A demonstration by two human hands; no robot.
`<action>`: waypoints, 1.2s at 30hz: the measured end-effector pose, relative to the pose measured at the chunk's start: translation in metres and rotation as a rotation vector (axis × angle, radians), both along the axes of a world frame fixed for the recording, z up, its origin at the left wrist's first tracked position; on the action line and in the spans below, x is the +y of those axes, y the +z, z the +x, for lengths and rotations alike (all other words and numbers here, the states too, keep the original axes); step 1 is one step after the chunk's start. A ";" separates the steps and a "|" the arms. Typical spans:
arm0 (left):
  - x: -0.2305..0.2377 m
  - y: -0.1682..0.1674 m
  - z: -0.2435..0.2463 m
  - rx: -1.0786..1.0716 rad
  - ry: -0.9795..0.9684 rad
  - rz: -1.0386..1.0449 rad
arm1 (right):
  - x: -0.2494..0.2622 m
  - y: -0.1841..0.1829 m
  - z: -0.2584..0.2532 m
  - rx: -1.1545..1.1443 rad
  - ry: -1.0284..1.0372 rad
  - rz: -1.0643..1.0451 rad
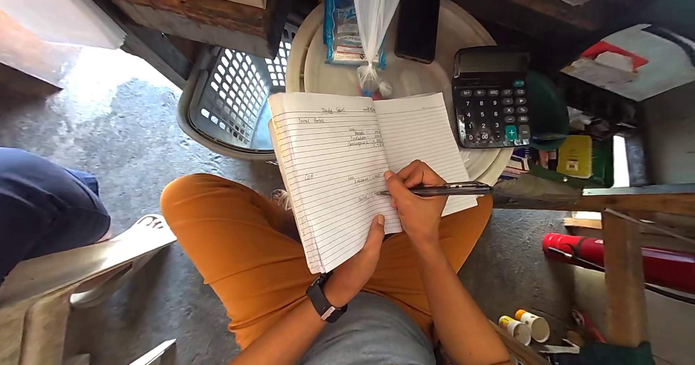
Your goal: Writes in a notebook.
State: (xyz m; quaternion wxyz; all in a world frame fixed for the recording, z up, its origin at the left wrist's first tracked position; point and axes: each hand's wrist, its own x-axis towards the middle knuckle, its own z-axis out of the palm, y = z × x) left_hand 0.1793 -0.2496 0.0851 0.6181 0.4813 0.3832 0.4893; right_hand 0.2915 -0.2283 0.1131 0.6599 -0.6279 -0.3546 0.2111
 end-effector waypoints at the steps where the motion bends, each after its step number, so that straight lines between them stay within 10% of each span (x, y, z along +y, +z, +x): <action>1: -0.001 0.001 0.000 0.006 0.000 -0.012 | -0.001 0.000 0.000 -0.004 0.006 -0.006; 36: 0.000 0.000 -0.002 0.005 -0.026 -0.003 | -0.001 -0.005 0.005 0.000 -0.005 0.056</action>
